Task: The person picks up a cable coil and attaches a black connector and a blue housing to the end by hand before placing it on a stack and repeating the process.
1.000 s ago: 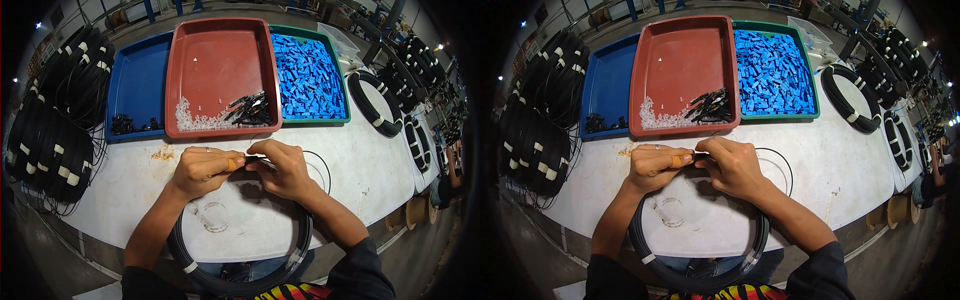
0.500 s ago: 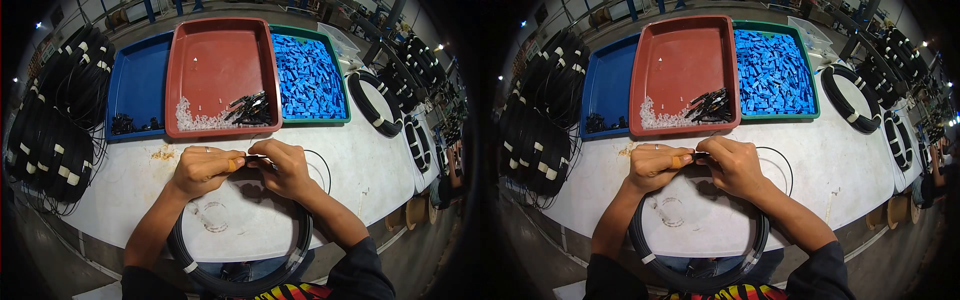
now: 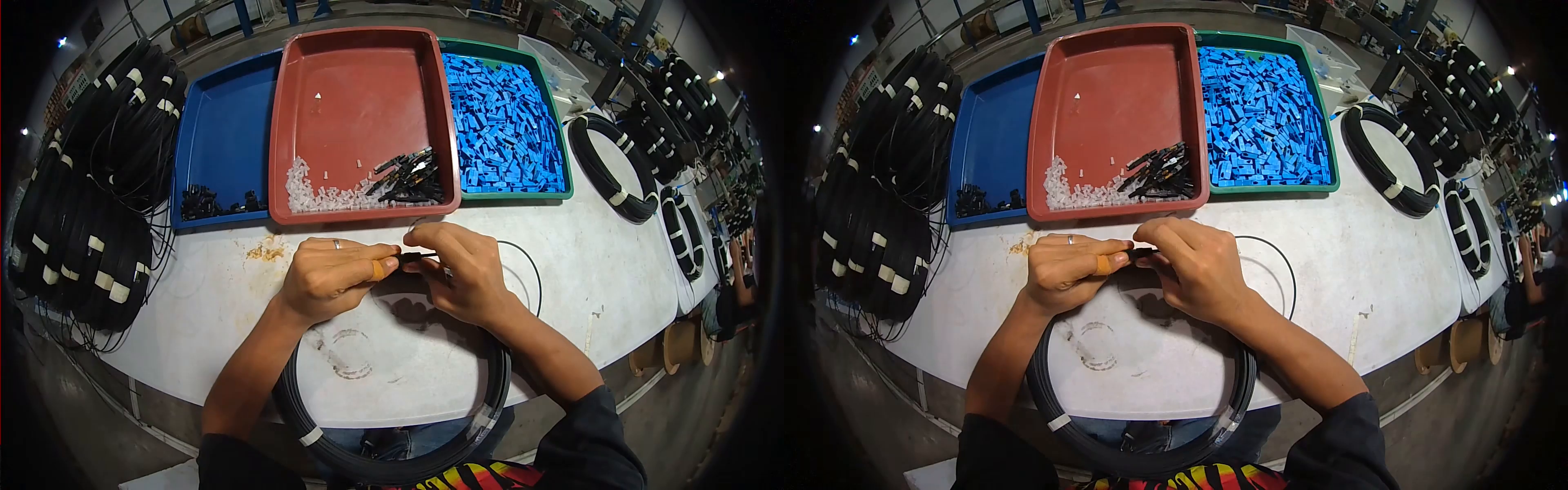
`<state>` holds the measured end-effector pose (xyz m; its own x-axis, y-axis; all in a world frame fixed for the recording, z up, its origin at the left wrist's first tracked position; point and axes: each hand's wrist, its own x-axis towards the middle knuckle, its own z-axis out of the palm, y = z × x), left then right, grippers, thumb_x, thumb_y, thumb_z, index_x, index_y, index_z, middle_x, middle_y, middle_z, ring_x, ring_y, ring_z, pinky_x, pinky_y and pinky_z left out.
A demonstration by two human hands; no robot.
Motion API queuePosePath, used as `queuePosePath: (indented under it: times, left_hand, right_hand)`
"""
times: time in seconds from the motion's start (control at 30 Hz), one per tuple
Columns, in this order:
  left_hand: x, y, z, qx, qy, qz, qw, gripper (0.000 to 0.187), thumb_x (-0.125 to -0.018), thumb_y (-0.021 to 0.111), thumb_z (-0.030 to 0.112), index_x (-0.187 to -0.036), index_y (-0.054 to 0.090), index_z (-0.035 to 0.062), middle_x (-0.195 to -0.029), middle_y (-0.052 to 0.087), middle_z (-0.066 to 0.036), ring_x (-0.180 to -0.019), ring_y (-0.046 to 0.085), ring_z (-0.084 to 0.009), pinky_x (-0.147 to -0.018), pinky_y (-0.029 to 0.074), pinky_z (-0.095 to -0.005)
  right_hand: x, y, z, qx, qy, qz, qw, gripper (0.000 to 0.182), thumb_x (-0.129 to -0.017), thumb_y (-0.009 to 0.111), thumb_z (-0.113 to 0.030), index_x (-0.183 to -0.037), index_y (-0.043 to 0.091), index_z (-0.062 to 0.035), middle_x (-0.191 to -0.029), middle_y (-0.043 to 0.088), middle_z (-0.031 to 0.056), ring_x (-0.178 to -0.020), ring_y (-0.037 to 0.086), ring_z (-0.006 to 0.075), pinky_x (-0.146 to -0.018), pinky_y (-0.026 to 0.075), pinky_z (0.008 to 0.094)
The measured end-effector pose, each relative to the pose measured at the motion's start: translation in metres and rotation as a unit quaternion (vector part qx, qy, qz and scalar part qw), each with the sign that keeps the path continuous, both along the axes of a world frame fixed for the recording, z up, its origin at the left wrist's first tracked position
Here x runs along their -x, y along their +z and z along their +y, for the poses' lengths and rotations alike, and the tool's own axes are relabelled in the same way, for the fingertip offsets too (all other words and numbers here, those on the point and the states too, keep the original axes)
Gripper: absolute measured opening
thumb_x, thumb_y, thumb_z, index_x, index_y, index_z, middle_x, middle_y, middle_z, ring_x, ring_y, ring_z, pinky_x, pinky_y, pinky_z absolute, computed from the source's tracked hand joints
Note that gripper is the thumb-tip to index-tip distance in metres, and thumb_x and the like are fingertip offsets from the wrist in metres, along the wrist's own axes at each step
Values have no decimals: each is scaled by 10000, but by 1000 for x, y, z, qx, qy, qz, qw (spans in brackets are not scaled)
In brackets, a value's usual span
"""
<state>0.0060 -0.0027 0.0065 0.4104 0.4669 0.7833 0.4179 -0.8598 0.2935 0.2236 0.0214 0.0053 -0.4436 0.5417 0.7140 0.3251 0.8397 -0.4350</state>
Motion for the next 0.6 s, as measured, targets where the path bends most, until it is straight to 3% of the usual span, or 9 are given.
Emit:
queuePosePath:
  times: [0.07,0.27,0.3,0.33,0.5,0.6]
  left_hand:
    - [-1,-1,1,1,-2,-5,1000,138,-734,811,-51,-834,747,20,-893,781,-121,-754,770,-241,-646,621,-308]
    - [-2,3,-4,97,46,-54,993,198,-744,855,-6,-920,765,10,-870,781,-110,-775,775,-199,-618,592,-259]
    - [-3,1,-3,118,43,-107,986,243,-744,865,1,-962,759,11,-879,785,-102,-798,776,-185,-611,582,-249]
    - [-3,0,-3,139,40,-160,976,288,-744,875,8,-1005,753,12,-889,788,-93,-821,777,-171,-604,571,-240]
    - [1,-3,-2,122,35,-128,984,384,-734,884,5,-1087,735,23,-930,793,-86,-855,775,-163,-618,565,-239]
    - [2,-4,-2,121,44,-136,982,408,-723,894,18,-1097,732,26,-937,793,-89,-856,775,-167,-632,564,-236]
  right_hand:
    - [-2,1,2,-47,21,-11,999,315,-715,754,28,-999,657,-67,-862,689,83,-732,687,286,-587,527,376]
    - [-8,-3,2,-46,25,-23,998,342,-706,751,87,-1021,665,-11,-947,720,139,-801,716,300,-654,559,376]
    - [-8,-4,3,-46,24,-23,998,342,-706,751,87,-1021,665,-11,-947,720,139,-801,716,300,-654,559,376]
    - [-8,-5,4,-46,23,-21,998,338,-708,742,91,-1021,671,-14,-945,720,139,-797,714,302,-654,558,377]
    - [-4,-2,4,-68,4,0,998,358,-661,693,44,-1002,699,-67,-891,683,83,-737,672,272,-605,529,370]
    - [-6,-2,5,-80,19,-20,996,422,-657,702,18,-1061,727,-101,-893,666,71,-742,660,258,-603,511,371]
